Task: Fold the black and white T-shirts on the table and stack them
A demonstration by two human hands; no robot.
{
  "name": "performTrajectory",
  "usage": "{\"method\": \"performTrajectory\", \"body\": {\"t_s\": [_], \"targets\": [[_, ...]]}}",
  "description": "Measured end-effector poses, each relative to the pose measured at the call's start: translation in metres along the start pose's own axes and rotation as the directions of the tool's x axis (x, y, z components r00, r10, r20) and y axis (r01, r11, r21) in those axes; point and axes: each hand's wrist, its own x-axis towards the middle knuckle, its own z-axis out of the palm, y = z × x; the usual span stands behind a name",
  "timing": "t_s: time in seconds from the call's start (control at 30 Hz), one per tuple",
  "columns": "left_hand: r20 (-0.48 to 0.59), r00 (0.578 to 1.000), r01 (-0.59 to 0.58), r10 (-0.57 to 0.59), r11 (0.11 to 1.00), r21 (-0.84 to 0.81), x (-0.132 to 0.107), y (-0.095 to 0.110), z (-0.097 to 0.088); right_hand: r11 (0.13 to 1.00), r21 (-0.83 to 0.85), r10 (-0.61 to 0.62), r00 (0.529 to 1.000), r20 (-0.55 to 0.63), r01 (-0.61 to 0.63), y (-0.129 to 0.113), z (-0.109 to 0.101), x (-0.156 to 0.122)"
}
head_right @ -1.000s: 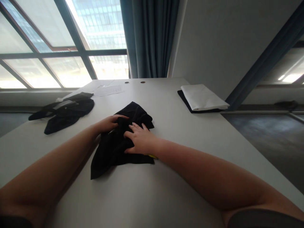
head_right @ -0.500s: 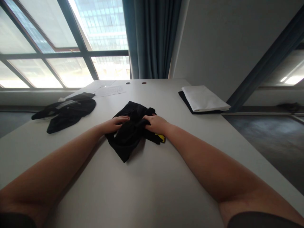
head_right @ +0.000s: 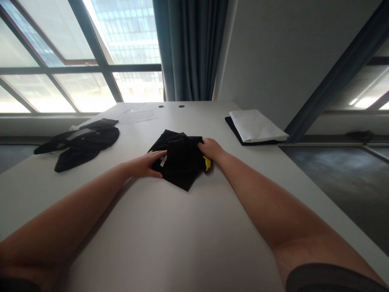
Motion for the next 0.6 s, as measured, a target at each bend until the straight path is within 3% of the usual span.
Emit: {"method": "performTrajectory", "body": {"t_s": [0.1,0.23,0.33,0.4,0.47,0.53,0.6], "targets": [[-0.075,0.996,-0.033,0.039,0.997,0.075,0.002,0.008,0.004,0.996,0.087,-0.043,0.994,0.104,0.034,0.005,-0.007,-0.001],[-0.138,0.986,-0.061,0.094,0.973,0.223,0.004,0.017,0.006,0.977,0.199,-0.136,0.95,0.281,0.081,0.01,-0.021,-0.003],[-0.173,0.984,-0.018,0.051,0.983,0.185,0.005,0.019,0.006,0.954,0.299,-0.093,0.937,0.336,-0.012,0.009,-0.029,-0.008],[-0.256,0.963,0.094,-0.09,0.996,0.004,0.006,0.018,0.006,0.905,0.393,0.008,0.933,0.36,-0.16,0.008,-0.031,-0.012],[-0.317,0.908,0.18,-0.274,0.939,-0.293,0.007,0.017,0.006,0.818,0.488,0.102,0.912,0.396,-0.304,0.009,-0.031,-0.015],[-0.25,0.879,0.203,-0.406,0.793,-0.575,0.008,0.016,0.005,0.744,0.558,0.13,0.899,0.419,-0.367,0.013,-0.031,-0.016],[-0.125,0.886,0.212,-0.447,0.628,-0.749,0.007,0.015,0.001,0.721,0.601,0.115,0.914,0.388,-0.346,0.022,-0.031,-0.013]]}}
